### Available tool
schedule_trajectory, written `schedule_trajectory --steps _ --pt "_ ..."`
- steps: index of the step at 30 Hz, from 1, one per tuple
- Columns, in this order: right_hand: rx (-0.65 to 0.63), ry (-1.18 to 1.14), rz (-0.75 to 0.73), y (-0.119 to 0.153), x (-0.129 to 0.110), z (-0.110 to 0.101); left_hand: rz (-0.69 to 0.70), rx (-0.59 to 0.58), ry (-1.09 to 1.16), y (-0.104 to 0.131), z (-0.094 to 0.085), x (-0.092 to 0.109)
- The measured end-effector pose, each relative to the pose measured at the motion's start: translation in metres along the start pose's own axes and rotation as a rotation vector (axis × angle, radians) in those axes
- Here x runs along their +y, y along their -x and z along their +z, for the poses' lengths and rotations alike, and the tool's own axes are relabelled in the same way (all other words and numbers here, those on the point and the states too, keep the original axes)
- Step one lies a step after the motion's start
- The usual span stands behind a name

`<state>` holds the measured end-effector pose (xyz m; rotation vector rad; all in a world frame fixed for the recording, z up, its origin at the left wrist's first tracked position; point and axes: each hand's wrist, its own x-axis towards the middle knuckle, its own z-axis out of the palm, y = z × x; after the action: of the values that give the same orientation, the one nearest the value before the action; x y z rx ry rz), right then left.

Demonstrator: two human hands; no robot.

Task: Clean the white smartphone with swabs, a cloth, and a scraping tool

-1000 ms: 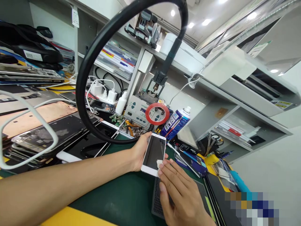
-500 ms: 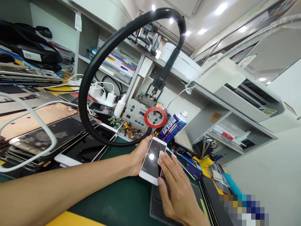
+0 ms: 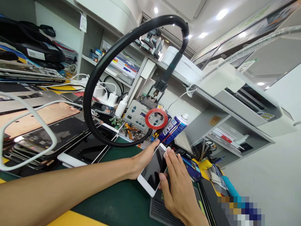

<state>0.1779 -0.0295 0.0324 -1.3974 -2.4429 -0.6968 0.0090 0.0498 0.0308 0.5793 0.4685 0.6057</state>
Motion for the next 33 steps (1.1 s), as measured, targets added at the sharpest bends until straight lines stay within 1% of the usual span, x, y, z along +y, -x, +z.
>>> schedule_trajectory --steps 3,6,10,13,15,19,23,25,29,33 --pt "-0.037 0.013 -0.019 -0.002 -0.004 -0.003 -0.037 -0.071 -0.159 0.004 0.001 0.002" --pt "-0.052 0.01 -0.023 -0.002 -0.008 -0.005 -0.067 -0.121 -0.209 0.008 0.004 0.006" --pt "-0.062 0.003 -0.024 -0.003 -0.01 -0.006 -0.007 -0.137 -0.255 0.012 0.008 0.01" --pt "-0.063 0.007 -0.026 -0.003 -0.012 -0.007 -0.021 -0.198 -0.282 0.013 0.008 0.01" --pt "-0.07 0.01 -0.018 -0.004 -0.013 -0.008 0.0 -0.212 -0.311 0.013 0.007 0.01" --pt "-0.083 0.01 0.0 -0.005 -0.015 -0.009 0.024 -0.218 -0.37 0.011 0.004 0.008" --pt "-0.09 0.004 -0.015 -0.006 -0.017 -0.009 0.121 -0.134 -0.422 0.004 0.0 0.003" --pt "-0.105 0.002 -0.03 -0.006 -0.019 -0.009 0.149 -0.107 -0.428 0.001 -0.002 0.0" --pt "-0.112 -0.017 -0.065 -0.006 -0.022 -0.009 0.149 -0.106 -0.391 -0.003 -0.003 -0.002" --pt "-0.109 -0.025 -0.063 -0.007 -0.023 -0.008 0.126 -0.086 -0.353 -0.003 -0.003 -0.003"
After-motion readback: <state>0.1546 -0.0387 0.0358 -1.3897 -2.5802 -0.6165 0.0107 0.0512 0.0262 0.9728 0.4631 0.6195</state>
